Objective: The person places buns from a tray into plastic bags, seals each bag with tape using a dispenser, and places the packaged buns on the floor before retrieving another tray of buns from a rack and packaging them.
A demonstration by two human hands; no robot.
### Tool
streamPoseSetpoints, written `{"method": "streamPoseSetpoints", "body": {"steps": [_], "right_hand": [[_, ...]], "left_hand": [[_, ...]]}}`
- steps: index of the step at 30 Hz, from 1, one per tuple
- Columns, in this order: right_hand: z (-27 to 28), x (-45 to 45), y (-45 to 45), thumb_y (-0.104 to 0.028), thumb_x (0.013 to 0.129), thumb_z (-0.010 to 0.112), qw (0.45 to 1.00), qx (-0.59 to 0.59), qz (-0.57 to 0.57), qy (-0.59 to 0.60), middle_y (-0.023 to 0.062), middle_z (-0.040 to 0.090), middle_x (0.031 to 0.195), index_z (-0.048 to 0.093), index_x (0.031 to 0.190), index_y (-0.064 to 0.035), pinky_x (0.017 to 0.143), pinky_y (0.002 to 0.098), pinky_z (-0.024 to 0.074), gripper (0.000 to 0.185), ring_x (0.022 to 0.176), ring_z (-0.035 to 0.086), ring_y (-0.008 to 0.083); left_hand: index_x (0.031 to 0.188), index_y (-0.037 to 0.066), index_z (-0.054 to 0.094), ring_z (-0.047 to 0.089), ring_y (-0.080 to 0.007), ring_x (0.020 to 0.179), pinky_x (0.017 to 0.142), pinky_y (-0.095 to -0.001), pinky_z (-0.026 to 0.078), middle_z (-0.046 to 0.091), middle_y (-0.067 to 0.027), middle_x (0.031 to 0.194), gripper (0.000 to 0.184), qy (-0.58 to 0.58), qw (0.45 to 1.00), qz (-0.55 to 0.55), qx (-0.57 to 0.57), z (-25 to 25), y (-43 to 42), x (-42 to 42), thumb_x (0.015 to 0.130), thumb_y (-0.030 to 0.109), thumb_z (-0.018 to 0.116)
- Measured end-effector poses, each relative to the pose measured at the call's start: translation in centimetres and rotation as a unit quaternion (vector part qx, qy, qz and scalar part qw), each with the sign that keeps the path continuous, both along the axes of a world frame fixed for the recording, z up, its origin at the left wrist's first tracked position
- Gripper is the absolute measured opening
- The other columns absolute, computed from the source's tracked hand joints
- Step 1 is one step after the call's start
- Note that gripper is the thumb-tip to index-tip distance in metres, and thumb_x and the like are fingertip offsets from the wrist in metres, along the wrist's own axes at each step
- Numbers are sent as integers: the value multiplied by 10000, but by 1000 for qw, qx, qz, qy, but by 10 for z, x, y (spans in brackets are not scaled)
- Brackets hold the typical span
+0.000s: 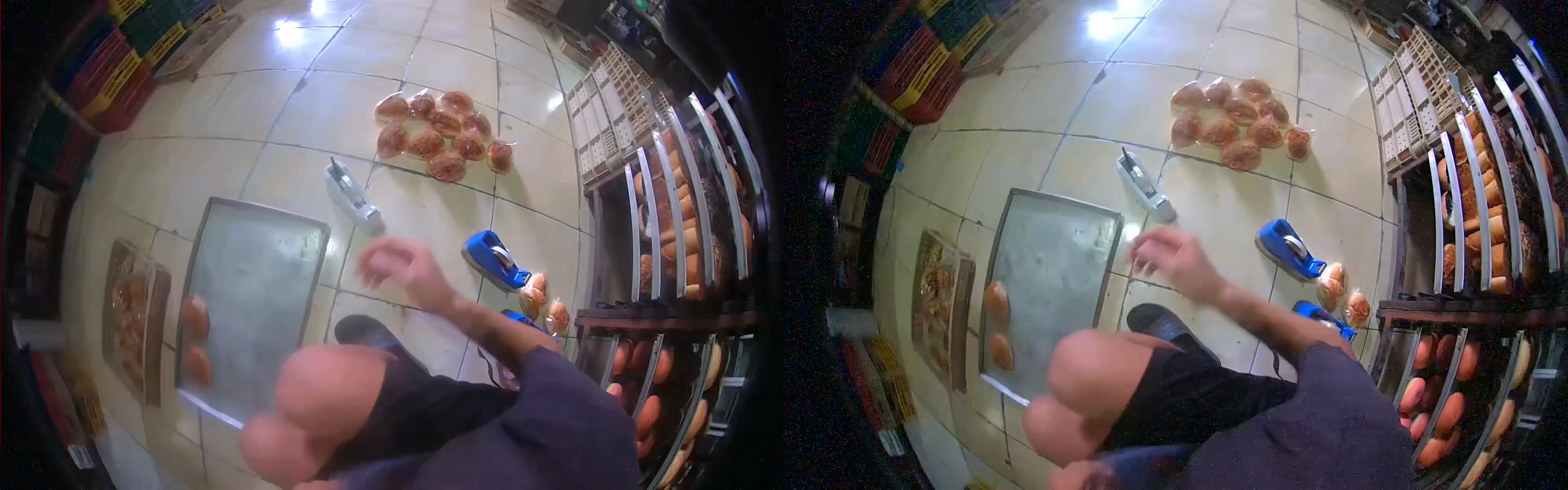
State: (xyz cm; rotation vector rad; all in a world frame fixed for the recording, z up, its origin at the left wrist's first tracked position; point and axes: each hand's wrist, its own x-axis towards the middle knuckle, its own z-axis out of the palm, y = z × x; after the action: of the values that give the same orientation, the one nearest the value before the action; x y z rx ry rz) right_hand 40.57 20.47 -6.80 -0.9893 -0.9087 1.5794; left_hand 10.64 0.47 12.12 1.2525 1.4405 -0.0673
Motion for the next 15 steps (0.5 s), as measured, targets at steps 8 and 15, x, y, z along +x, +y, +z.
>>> {"method": "streamPoseSetpoints", "body": {"steps": [8, 15], "right_hand": [[135, -73, -115, -240, 891, 639, 599, 605, 418, -316, 56, 647, 1082, 661, 1001, -102, 869, 373, 405, 178, 1048, 517, 246], [141, -79, -123, -195, 835, 658, 613, 634, 343, -324, 42, 642, 917, 664, 948, -83, 789, 351, 433, 159, 907, 532, 198]], "left_hand": [[1010, -1, 704, 634, -261, 822, 703, -331, 507, 674, -102, 960, 217, 101, 896, 22, 432, -30, -63, 42, 797, 1, 740], [977, 4, 727, 627, -230, 797, 678, -306, 490, 687, -63, 865, 204, 50, 812, 61, 578, -46, -70, 17, 777, 10, 766]]}}
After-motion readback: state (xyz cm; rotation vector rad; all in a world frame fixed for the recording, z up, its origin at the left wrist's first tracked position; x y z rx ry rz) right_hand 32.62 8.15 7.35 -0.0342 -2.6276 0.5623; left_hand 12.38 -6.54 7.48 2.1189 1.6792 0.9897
